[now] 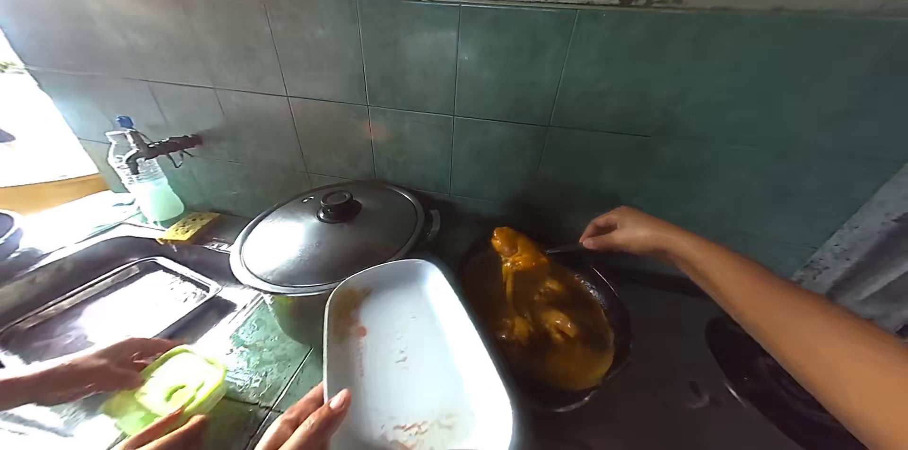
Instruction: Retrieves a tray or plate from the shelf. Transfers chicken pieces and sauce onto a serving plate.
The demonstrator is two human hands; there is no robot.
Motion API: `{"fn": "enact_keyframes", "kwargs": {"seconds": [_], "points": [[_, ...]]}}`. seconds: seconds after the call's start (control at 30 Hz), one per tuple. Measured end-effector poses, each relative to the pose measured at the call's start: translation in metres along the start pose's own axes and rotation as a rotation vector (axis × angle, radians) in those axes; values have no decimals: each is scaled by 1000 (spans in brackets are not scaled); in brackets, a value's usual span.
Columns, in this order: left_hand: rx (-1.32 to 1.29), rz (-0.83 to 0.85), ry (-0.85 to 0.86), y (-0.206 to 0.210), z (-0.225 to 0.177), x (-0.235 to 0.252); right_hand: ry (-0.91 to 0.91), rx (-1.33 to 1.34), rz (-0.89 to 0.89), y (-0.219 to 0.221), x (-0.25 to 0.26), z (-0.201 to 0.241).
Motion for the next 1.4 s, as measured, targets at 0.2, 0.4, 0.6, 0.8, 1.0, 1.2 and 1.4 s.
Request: {"fn": "enact_keyframes", "kwargs": {"seconds": [0.2,0.4,0.6,0.8,1.0,1.2,1.4], "points": [[-73,83,-162,48,4,68,-20,-61,-46,-53,-23,52],[-130,299,-239,92,18,96,-107,-81,68,-59,-39,90],[-215,357,-229,111,18,71,-156,-201,271,-23,-41,95],[-235,355,-255,108,20,52,-342,-476,134,-17,-46,128],[-287,313,-191,99,20,42,-640,-803,-213,-5,-103,185],[-321,255,-161,92,13,32,-754,-940,-604,0,-143,186],[-325,194,-160,85,6,22,-775,-860,-788,5,-179,169]]}}
Point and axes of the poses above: each hand's wrist, its own x-axis towards the middle knuckle, its own y-axis out of the palm, z = x × y, the point moved 8 cm from there along x, towards the middle knuckle, and after that the axes turned 5 degrees about x, right-handed, at the moved point
